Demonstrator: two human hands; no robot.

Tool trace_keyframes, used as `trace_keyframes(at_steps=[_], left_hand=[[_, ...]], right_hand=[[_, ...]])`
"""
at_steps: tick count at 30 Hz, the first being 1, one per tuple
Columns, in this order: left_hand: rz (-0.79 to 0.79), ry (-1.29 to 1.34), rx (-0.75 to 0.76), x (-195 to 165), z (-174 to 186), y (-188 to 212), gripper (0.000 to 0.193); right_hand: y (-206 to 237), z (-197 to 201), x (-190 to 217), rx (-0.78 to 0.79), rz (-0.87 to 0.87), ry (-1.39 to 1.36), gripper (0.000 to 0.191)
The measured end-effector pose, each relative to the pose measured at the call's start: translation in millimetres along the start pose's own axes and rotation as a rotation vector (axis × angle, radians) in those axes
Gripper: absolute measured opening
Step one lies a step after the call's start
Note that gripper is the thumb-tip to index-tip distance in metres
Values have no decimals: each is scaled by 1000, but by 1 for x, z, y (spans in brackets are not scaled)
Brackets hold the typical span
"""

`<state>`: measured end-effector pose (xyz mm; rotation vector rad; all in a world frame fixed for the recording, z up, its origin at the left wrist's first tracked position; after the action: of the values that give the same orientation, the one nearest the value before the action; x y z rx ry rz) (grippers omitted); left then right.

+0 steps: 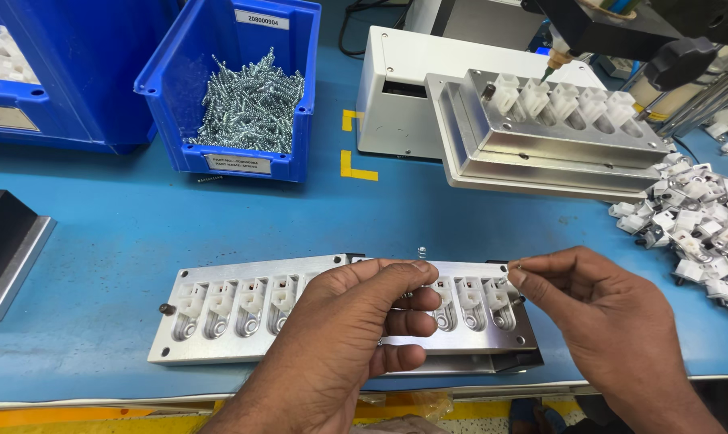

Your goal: The person places white plastic switch components one at a time into the cavities of a metal assembly jig, pressing each into place, then takes metal screws from a blue bin and inserts them into the seated components, and moves filled jig plates aside on the workbench.

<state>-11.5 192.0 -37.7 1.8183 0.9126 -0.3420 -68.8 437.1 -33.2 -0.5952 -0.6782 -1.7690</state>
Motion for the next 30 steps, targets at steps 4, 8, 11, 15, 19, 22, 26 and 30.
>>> trace_keyframes(at_steps=[4,8,11,15,19,22,26,30], left_hand=[[13,-15,-18,-1,0,-1,24],[-4,-8,-18,-2,0,-4,25],[-8,-36,-24,1,2,-7,27],[-34,-38,52,7,-3,-15,27],[-93,-58,179,9,-14,-15,30],[-78,-141,221,11,-20,-11,32],[-12,-263,193,12,-18,-7,33],[22,-309,261,20,-15,-7,29]], right_hand=[[0,-2,2,-9,71,189,22],[2,-3,8,-32,270,185,21],[21,-5,25,-112,645,204,20],[26,-4,24,-92,659,233,22],[15,4,14,-29,395,45,45],[14,-6,0,199,70,-330,43],[22,-18,-1,371,-28,-363,37],[23,-22,-10,490,-122,-364,28]])
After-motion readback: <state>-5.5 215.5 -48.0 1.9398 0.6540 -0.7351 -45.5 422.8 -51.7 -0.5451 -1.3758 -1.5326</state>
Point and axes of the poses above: each hand's wrist, its own y-axis away from the middle knuckle, its own z-axis out of the back of the hand, x = y × z, the point moved 7 cm from there along -y, towards the middle knuckle, and after that the axes turned 4 degrees about y, right-handed, at the moved point
